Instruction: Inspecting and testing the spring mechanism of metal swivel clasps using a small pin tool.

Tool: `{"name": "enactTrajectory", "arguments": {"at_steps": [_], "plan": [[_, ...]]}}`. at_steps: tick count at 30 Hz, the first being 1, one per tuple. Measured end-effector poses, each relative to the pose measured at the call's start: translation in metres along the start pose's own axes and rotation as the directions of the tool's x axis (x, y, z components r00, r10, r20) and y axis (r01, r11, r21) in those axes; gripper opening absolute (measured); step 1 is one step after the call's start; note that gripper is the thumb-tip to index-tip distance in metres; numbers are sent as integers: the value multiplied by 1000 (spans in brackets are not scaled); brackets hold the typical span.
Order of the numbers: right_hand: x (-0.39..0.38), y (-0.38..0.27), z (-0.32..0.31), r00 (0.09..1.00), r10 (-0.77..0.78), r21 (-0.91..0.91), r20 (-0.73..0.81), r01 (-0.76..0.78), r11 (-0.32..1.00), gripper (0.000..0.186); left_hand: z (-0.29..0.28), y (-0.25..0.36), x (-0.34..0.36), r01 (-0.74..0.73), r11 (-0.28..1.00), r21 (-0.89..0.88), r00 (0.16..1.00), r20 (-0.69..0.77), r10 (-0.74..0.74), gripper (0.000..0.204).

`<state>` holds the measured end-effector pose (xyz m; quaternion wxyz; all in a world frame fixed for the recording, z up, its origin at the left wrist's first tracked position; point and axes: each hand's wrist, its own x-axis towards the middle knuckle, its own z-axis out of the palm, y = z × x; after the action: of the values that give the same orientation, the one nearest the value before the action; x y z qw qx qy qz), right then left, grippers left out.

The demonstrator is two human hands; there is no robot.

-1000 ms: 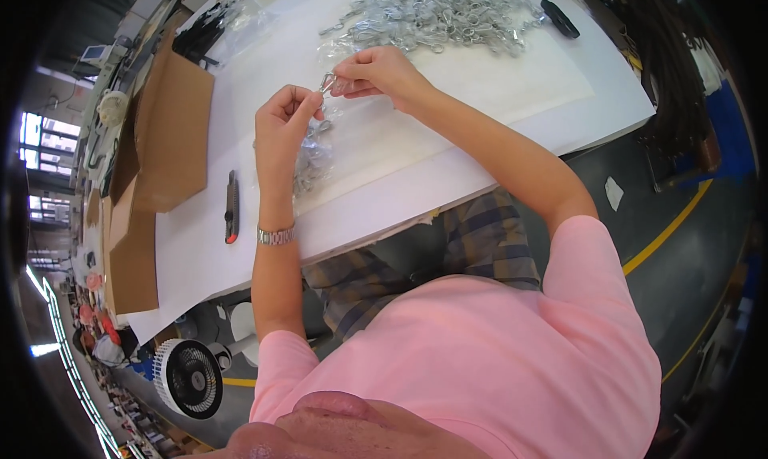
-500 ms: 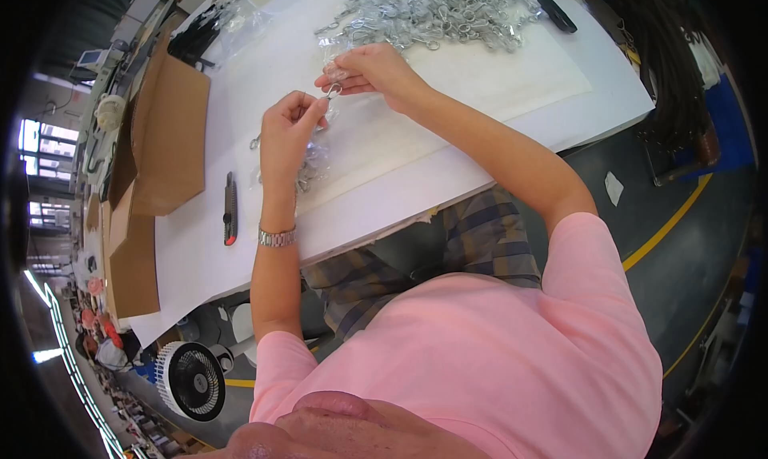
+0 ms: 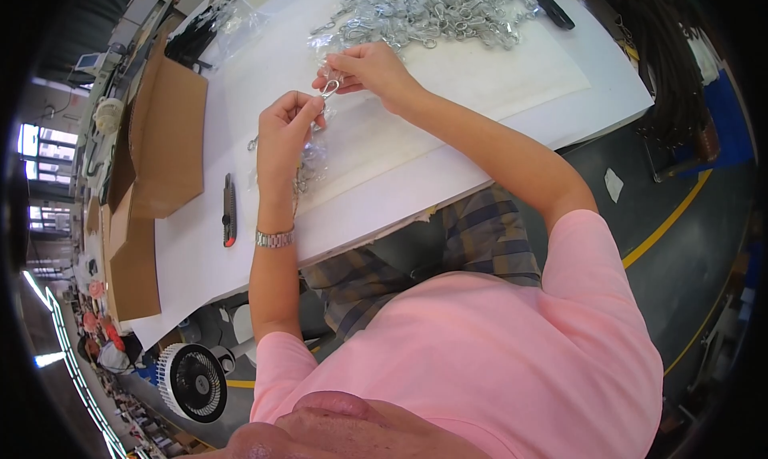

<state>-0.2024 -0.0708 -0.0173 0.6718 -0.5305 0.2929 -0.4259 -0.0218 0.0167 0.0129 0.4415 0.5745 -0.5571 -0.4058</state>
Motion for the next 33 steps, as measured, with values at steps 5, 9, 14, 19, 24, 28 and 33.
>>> {"name": "enactTrajectory", "arguments": {"at_steps": [5, 9, 14, 19, 24, 28, 33], "plan": [[0, 0, 1, 1000, -15, 0, -5, 15, 1000, 34, 1, 0, 0, -13, 1000, -9, 997, -82, 12, 19], [-1, 0, 1, 999, -24, -5, -26, 24, 1000, 33, 1, 1, 0, -48, 997, 53, 999, 22, 46, 20], [-1, 0, 2, 1000, -29, 3, -12, 29, 1000, 33, 5, 2, -2, -52, 995, 86, 997, -44, 56, 20], [-4, -4, 5, 999, -28, -13, -17, 28, 1000, 35, 4, -1, -2, -58, 998, -3, 994, -89, 57, 18], [-5, -3, 5, 1000, -14, 63, -17, 15, 998, 38, 4, 4, -4, -6, 999, 38, 999, -51, 8, 21], [-4, -2, 4, 1000, 0, 92, 2, 0, 996, 41, 3, -4, 0, -58, 997, 47, 998, -9, 59, 19], [-3, -1, 3, 1000, 18, 88, 21, -19, 996, 41, 4, -4, -1, -55, 998, -5, 998, -28, 55, 19]]}}
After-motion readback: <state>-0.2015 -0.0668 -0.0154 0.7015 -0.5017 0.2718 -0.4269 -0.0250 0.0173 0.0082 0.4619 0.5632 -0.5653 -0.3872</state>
